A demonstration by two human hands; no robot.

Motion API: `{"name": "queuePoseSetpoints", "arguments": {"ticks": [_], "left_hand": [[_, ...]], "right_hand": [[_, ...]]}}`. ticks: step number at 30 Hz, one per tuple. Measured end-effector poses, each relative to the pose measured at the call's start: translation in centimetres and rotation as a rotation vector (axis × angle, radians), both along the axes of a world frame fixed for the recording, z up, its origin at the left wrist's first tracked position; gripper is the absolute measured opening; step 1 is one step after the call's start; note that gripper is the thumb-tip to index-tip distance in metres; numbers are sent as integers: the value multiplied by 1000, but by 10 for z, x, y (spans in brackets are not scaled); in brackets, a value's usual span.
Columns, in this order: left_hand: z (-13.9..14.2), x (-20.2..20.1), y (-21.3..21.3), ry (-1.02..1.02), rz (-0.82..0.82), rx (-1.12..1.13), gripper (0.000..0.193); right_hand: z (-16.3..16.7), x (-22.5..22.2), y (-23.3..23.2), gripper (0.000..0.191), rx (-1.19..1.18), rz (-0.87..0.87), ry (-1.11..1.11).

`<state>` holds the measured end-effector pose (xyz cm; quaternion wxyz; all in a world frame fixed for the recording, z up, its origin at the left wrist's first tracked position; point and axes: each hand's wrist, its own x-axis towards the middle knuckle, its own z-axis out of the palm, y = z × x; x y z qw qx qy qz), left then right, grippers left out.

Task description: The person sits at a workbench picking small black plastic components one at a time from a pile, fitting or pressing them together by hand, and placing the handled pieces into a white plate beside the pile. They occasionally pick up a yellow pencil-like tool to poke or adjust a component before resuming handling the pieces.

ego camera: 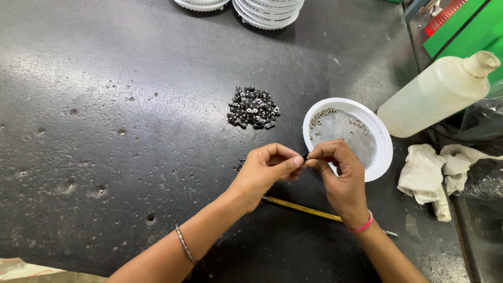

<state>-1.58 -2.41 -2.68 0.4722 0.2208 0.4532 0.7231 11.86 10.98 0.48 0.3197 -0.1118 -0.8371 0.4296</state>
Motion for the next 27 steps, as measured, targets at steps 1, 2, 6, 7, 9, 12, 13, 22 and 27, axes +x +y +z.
{"name": "queuePoseSetpoints", "arguments": {"ticks": [1, 2, 6, 7, 9, 12, 13, 22, 27], "left_hand": [[1, 0, 0, 1, -6, 14, 20], [1, 1, -1, 2, -12, 29, 21], [3, 2, -1, 22, -5, 19, 19], [3, 2, -1, 44, 1, 19, 18], [5, 2, 0, 112, 17, 20, 16], [7, 2, 0, 245, 48, 7, 13], [9, 1, 0, 284, 58, -9, 12], [19, 8, -3, 442, 118, -96, 7], [17, 12, -4, 473, 131, -66, 8]], "right_hand": [[0, -1, 0, 11, -6, 0, -4], [0, 0, 0, 11, -12, 0, -8], [-1, 1, 1, 11, -19, 1, -21], [-1, 1, 1, 11, -23, 4, -24], [0, 1, 0, 11, -32, 10, -29], [2, 1, -2, 11, -130, 34, -32], [2, 1, -2, 14, -167, 21, -44], [2, 5, 0, 17, -103, -4, -99], [0, 7, 0, 22, -72, -5, -112]]}}
